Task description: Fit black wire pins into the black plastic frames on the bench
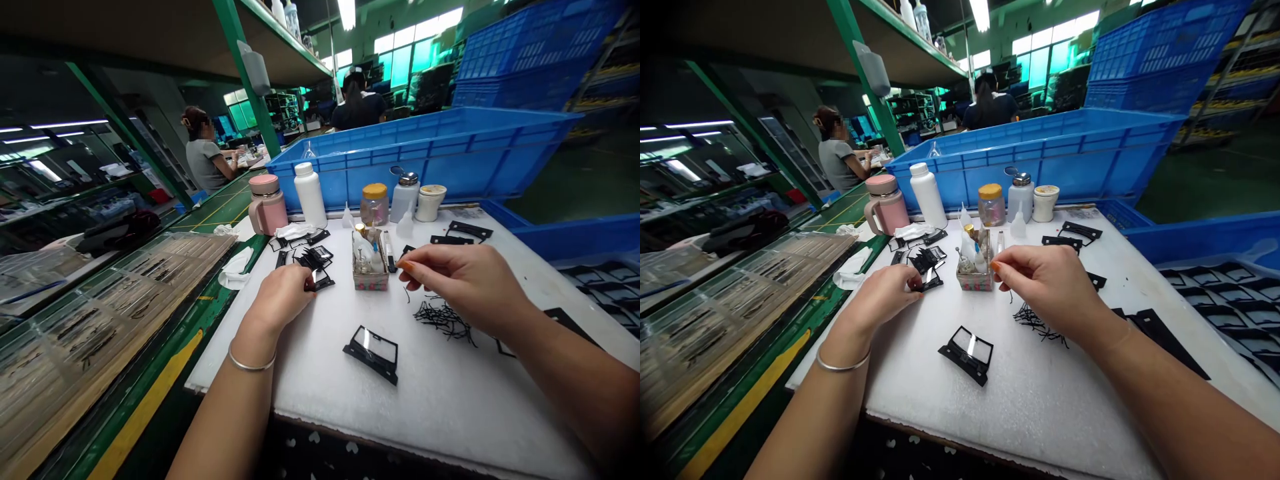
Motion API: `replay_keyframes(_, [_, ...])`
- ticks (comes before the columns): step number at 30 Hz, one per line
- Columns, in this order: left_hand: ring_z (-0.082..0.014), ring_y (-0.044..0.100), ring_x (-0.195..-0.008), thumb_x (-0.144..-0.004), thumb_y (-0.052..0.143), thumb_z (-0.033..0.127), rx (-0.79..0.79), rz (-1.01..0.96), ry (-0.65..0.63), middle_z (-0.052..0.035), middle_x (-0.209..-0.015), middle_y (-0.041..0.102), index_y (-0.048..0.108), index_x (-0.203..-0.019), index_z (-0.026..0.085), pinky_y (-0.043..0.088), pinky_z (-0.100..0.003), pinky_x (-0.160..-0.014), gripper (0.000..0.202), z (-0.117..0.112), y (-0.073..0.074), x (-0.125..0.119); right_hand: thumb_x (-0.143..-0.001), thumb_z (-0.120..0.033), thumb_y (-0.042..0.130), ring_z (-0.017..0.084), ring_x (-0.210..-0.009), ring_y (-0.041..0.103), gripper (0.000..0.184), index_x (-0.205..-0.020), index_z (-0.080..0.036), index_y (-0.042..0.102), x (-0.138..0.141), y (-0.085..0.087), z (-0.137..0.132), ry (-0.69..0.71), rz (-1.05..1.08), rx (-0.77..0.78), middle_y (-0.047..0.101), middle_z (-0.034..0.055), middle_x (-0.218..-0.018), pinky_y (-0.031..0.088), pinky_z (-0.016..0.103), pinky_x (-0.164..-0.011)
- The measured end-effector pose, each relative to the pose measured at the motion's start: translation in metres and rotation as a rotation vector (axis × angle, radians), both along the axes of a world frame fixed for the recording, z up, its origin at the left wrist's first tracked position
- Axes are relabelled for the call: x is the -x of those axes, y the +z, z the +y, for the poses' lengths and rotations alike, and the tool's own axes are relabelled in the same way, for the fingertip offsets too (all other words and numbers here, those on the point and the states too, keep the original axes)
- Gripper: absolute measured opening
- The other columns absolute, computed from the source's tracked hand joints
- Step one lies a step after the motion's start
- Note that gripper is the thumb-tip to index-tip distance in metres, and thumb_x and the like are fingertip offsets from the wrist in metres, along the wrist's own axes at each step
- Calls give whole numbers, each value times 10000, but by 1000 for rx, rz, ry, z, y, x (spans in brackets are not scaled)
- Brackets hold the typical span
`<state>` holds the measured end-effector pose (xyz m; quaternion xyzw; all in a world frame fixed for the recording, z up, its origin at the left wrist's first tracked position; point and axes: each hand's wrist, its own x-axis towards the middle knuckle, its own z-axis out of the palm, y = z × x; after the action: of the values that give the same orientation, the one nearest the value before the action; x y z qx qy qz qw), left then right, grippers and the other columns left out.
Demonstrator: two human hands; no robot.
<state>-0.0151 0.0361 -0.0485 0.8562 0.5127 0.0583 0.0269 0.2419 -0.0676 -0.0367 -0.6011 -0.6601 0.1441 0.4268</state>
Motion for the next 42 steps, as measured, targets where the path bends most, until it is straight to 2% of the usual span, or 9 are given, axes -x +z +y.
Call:
replay_keyframes(5, [-187,589,-782,-764,589,121,-30,18,35,2,-820,665,682,-769,237,343,-269,-634,148,-1,0,-2,-880,-307,584,174,-628,674,185,-851,-230,750,1,1,-3,24,-50,-10,711,-10,-701,478,299,-552])
replay_keyframes(14, [-177,598,-785,-738,657,149,-2,-29,48,7,-825,675,697,-807,240,358,-248,-627,121,4,-4,-1,-887,-297,573,165,-603,655,196,-860,-216,749,2,1,-4,63,-66,-20,706,-6,-693,458,292,-534])
replay_keyframes(21, [-144,595,-765,-832,610,181,-154,-256,90,5,-815,667,692,-808,205,391,-229,-645,90,-2,18,15,-877,-312,588,172,-647,655,184,-845,-208,737,3,6,-3,131,28,80,700,6,-714,482,282,-590])
replay_keyframes(23, [-129,581,-732,-860,603,182,-328,-463,4,-3,-814,649,682,-824,188,413,-226,-650,87,-11,22,14,-881,-336,594,173,-671,660,204,-827,-190,727,5,8,-3,198,150,195,705,25,-742,492,270,-597])
replay_keyframes(26, [-123,580,-763,-880,615,155,-610,-688,-279,-23,-861,631,658,-877,168,458,-232,-693,46,-30,22,2,-899,-425,581,169,-698,675,302,-897,-155,718,6,7,-2,366,425,370,719,73,-827,488,240,-560])
replay_keyframes(30, [-129,559,-764,-860,643,99,-711,-540,-640,-31,-864,643,628,-888,163,459,-259,-698,71,-51,17,-23,-871,-501,617,157,-668,681,409,-1017,-128,701,4,4,-2,500,718,425,716,100,-817,463,195,-502])
replay_keyframes(34, [-126,552,-761,-872,636,92,-682,-499,-752,-32,-872,651,617,-925,162,454,-260,-684,90,-59,14,-35,-828,-460,688,111,-571,613,341,-889,-127,731,-2,9,-2,428,631,391,690,68,-690,458,181,-499])
replay_keyframes(38, [-136,572,-841,-884,639,111,-590,-630,-718,-49,-955,642,612,-1043,164,477,-273,-749,170,-59,11,-42,-779,-402,746,99,-549,596,271,-850,-141,728,-16,12,4,153,815,142,680,51,-686,441,169,-460])
replay_keyframes(42, [-159,565,-825,-909,533,90,-381,-270,-782,-45,-906,616,611,-924,152,487,-266,-701,101,-58,4,-68,-821,-266,684,109,-626,647,96,-838,-172,692,-32,14,9,-72,970,-84,666,26,-729,431,147,-448])
